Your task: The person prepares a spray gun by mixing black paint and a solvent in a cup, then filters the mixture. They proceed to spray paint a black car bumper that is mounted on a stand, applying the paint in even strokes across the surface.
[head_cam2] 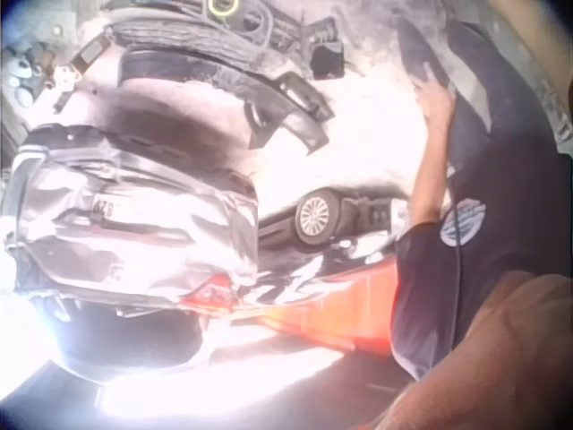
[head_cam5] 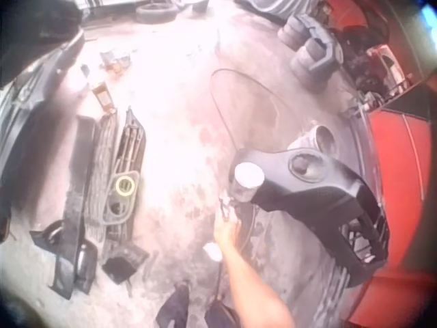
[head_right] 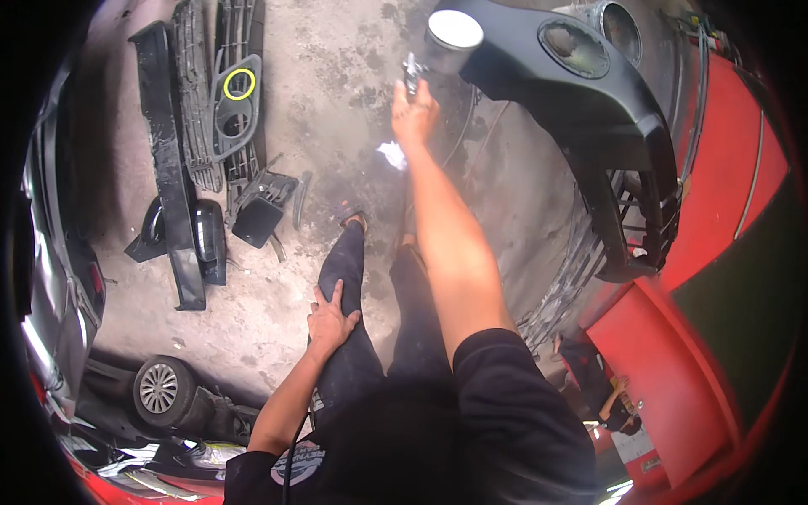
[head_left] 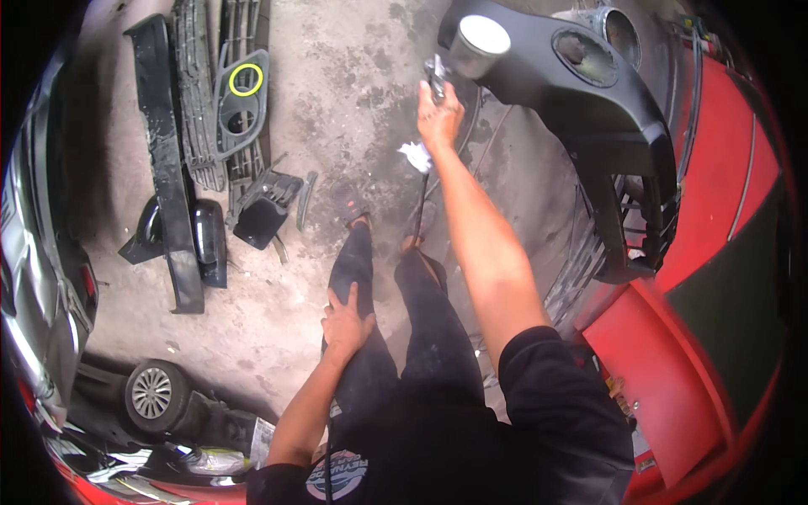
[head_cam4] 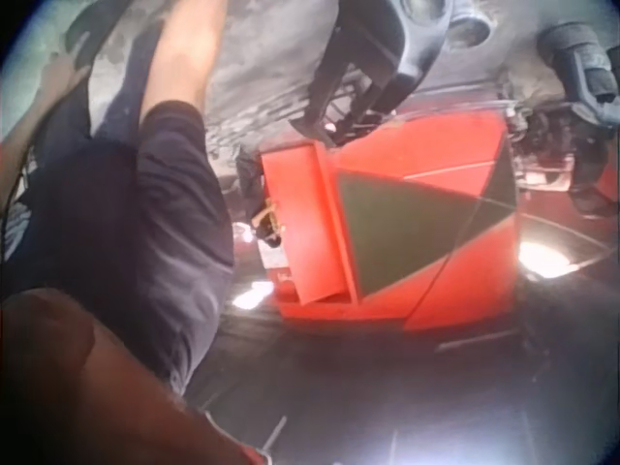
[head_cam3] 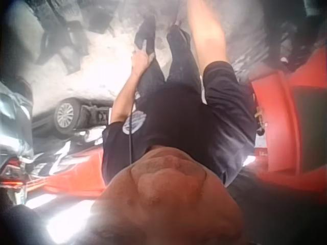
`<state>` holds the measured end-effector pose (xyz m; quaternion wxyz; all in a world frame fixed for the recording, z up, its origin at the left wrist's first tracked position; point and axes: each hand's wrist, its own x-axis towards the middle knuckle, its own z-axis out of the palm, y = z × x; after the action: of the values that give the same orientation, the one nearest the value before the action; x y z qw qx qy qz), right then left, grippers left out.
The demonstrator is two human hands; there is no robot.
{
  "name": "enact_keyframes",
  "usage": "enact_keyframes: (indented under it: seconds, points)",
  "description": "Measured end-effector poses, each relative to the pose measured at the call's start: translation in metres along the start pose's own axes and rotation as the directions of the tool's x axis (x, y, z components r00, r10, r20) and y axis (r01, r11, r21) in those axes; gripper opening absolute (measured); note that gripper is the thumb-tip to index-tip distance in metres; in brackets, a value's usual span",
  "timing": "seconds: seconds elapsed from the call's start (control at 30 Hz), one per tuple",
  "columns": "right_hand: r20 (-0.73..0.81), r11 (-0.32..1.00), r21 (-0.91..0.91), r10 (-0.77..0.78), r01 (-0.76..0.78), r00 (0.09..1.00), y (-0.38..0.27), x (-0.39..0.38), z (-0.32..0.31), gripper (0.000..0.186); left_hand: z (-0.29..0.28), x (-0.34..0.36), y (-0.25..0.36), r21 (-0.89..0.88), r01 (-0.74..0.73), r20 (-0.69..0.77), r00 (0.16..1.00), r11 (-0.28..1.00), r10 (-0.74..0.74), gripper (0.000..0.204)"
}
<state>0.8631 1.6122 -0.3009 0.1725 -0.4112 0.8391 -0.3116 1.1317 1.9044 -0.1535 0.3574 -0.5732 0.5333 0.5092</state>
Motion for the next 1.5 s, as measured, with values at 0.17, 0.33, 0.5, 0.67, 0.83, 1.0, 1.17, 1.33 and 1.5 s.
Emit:
enact_keyframes:
  seconds: [0.17, 0.33, 0.5, 0.67, 0.83, 1.0, 1.17, 1.33, 1.5]
  points:
    - [0.006, 0.997, -0.023, 0.080, -0.080, 0.997, 0.014, -0.019, -0.030, 0.040, 0.004, 0.003, 0.001, 0.011, -0.005, -0.005, 1.000, 1.000, 0.005, 0.094]
    - [-0.255, 0.965, -0.107, 0.206, -0.239, 0.945, 0.082, -0.066, -0.114, 0.044, 0.004, 0.003, -0.001, 0.000, -0.061, -0.024, 0.998, 0.998, 0.061, 0.089]
    - [-0.277, 0.884, 0.039, 0.457, -0.465, 0.845, 0.024, -0.085, -0.209, 0.046, 0.007, 0.003, -0.008, -0.049, -0.133, -0.045, 0.990, 0.990, 0.131, 0.081]
    - [-0.334, 0.945, -0.164, 0.216, -0.282, 0.917, -0.026, -0.047, -0.203, 0.041, -0.002, -0.010, -0.017, -0.103, -0.184, -0.004, 0.983, 0.978, 0.185, 0.074]
    - [-0.088, 0.959, -0.266, 0.081, -0.101, 0.993, -0.074, 0.025, -0.123, 0.031, 0.001, -0.026, -0.035, -0.120, -0.211, -0.047, 0.977, 0.970, 0.207, 0.072]
    - [0.139, 0.996, -0.090, 0.009, 0.003, 0.990, -0.095, 0.061, -0.091, 0.036, -0.004, -0.030, -0.024, -0.129, -0.190, -0.099, 0.979, 0.973, 0.178, 0.068]
    - [0.149, 0.998, -0.065, 0.024, -0.014, 0.989, -0.096, 0.036, -0.145, 0.036, -0.018, -0.038, -0.006, -0.123, -0.190, -0.117, 0.977, 0.974, 0.176, 0.064]
    - [-0.130, 0.995, -0.011, 0.093, -0.096, 0.987, -0.065, 0.022, -0.284, 0.033, -0.060, -0.039, 0.024, -0.081, -0.285, -0.224, 0.939, 0.955, 0.261, 0.061]
    - [-0.338, 0.969, -0.069, 0.200, -0.237, 0.919, -0.072, 0.031, -0.392, 0.030, -0.129, -0.044, 0.046, -0.004, -0.341, -0.382, 0.869, 0.940, 0.313, 0.062]
